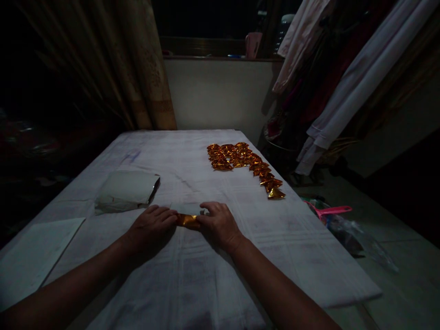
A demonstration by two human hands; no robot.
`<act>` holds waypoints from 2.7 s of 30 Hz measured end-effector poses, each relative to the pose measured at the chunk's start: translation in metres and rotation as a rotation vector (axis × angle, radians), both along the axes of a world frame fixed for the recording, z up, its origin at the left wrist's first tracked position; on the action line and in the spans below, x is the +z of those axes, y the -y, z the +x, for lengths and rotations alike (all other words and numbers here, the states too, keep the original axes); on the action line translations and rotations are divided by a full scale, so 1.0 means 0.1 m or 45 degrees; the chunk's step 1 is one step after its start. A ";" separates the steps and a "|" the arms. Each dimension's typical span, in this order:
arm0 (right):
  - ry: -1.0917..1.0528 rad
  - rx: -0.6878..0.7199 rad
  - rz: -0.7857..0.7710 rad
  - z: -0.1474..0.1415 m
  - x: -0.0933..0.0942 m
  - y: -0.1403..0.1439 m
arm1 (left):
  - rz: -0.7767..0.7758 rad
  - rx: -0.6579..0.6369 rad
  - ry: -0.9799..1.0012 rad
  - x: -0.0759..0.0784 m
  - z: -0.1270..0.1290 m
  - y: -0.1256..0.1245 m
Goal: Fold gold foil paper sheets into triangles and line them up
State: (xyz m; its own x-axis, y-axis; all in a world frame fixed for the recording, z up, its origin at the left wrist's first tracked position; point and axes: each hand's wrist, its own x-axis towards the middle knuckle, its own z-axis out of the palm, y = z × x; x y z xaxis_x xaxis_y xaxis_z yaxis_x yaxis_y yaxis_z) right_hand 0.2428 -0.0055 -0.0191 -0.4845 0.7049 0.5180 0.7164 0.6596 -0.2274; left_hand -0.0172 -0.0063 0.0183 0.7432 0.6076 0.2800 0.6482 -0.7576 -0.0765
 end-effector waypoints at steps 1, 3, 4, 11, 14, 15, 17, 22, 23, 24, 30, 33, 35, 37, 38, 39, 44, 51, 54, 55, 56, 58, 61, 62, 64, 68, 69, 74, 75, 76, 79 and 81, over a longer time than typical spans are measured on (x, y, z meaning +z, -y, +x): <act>0.021 0.043 0.010 -0.01 0.01 0.02 | -0.032 0.023 0.028 -0.01 -0.01 0.04; 0.057 0.130 0.004 -0.03 0.02 0.04 | -0.083 0.088 0.114 -0.06 0.00 0.13; 0.070 0.174 -0.003 -0.05 0.03 0.05 | -0.099 0.123 0.167 -0.09 0.03 0.18; 0.055 0.214 -0.081 -0.04 0.08 0.14 | -0.251 0.169 0.199 -0.15 0.13 0.43; 0.030 0.189 -0.092 -0.03 0.07 0.19 | -0.235 0.187 0.095 -0.13 0.13 0.46; 0.021 0.187 -0.088 -0.03 0.07 0.20 | -0.237 0.191 0.063 -0.12 0.14 0.46; 0.004 0.179 -0.085 -0.04 0.06 0.22 | -0.235 0.201 0.021 -0.12 0.15 0.46; -0.023 0.063 -0.192 -0.08 0.06 0.23 | -0.230 0.202 0.055 -0.16 0.18 0.45; -0.028 0.036 -0.224 -0.08 0.07 0.24 | -0.249 0.183 0.069 -0.16 0.18 0.45; -0.034 0.008 -0.251 -0.10 0.07 0.24 | -0.269 0.160 0.088 -0.16 0.18 0.44; -0.037 -0.169 -0.306 -0.17 0.07 0.27 | -0.298 0.096 0.204 -0.17 0.13 0.43; -0.035 -0.148 -0.317 -0.17 0.06 0.27 | -0.261 0.086 0.194 -0.19 0.12 0.43; -0.042 -0.091 -0.336 -0.14 0.07 0.27 | -0.248 0.083 0.174 -0.20 0.11 0.43; -0.049 -0.035 -0.341 -0.10 0.08 0.27 | -0.249 0.092 0.166 -0.19 0.12 0.43; -0.053 -0.008 -0.334 -0.07 0.08 0.27 | -0.251 0.099 0.163 -0.19 0.12 0.43; -0.057 0.018 -0.320 -0.05 0.08 0.27 | -0.252 0.105 0.161 -0.18 0.12 0.43; -0.076 0.112 -0.266 0.00 0.10 0.28 | -0.274 0.122 0.162 -0.17 0.12 0.42; -0.031 0.094 -0.175 -0.06 0.10 0.23 | -0.340 0.165 0.185 -0.18 0.13 0.42; -0.038 0.055 -0.164 -0.10 0.09 0.21 | -0.338 0.167 0.195 -0.20 0.13 0.42; -0.041 0.032 -0.169 -0.11 0.08 0.20 | -0.338 0.164 0.195 -0.21 0.13 0.42; -0.044 0.000 -0.177 -0.13 0.08 0.20 | -0.335 0.160 0.196 -0.21 0.13 0.42; -0.042 -0.071 -0.205 -0.17 0.08 0.20 | -0.329 0.148 0.198 -0.21 0.13 0.43; -0.032 -0.163 -0.247 -0.22 0.08 0.20 | -0.306 0.140 0.203 -0.18 0.14 0.43; -0.029 -0.181 -0.255 -0.23 0.07 0.19 | -0.297 0.137 0.201 -0.17 0.14 0.43; -0.027 -0.210 -0.264 -0.25 0.07 0.19 | -0.285 0.123 0.190 -0.14 0.15 0.43; -0.025 -0.223 -0.280 -0.26 0.05 0.18 | -0.270 0.126 0.184 -0.14 0.16 0.43; -0.027 -0.222 -0.287 -0.26 0.05 0.18 | -0.264 0.134 0.191 -0.15 0.16 0.43; -0.028 -0.245 -0.303 -0.27 0.06 0.18 | -0.234 0.145 0.194 -0.17 0.16 0.43; -0.025 -0.253 -0.300 -0.28 0.06 0.18 | -0.225 0.142 0.196 -0.17 0.17 0.42; -0.023 -0.263 -0.293 -0.29 0.06 0.19 | -0.221 0.142 0.198 -0.17 0.17 0.42; -0.016 -0.302 -0.266 -0.31 0.06 0.20 | -0.228 0.151 0.196 -0.15 0.18 0.42; -0.012 -0.324 -0.258 -0.33 0.05 0.20 | -0.242 0.163 0.186 -0.15 0.18 0.42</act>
